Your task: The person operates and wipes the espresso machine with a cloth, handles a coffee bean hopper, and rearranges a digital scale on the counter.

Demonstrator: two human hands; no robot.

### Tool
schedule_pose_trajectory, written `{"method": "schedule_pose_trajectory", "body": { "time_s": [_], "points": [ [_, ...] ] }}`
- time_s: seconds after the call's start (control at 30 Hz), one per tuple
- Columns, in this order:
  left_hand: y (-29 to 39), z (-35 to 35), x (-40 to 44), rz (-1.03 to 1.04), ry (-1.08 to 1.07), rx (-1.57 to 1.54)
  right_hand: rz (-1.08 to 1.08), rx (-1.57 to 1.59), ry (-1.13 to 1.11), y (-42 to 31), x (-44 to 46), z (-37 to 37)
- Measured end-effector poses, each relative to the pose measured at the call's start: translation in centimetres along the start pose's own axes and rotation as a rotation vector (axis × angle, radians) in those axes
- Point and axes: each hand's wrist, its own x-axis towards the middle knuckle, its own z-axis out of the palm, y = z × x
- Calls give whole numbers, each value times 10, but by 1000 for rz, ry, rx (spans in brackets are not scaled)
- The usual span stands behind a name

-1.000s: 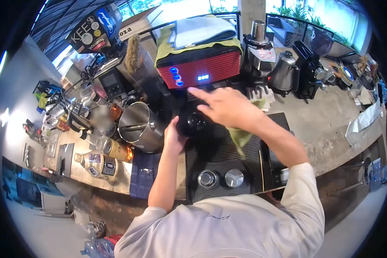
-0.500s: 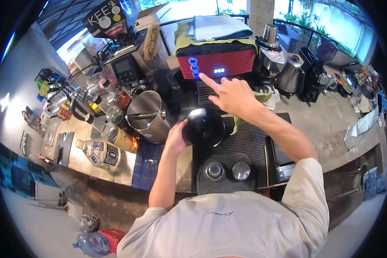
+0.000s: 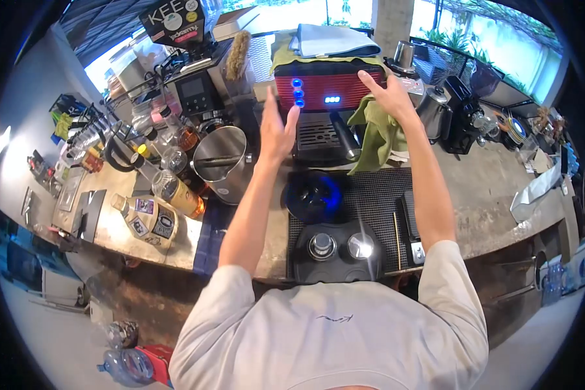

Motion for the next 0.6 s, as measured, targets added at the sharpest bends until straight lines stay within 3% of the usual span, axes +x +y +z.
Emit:
{"method": "schedule_pose_trajectory", "body": {
  "time_s": [0.03, 0.17, 0.6],
  "points": [
    [-3, 3, 8, 30, -98, -53, 47, 98, -96, 2, 3, 3],
    [-25, 22, 16, -31, -46, -179, 105, 53, -96, 1, 1, 12],
    [-43, 5, 20, 72, -223, -74, 100, 121, -81, -18, -18, 9]
  ]
}}
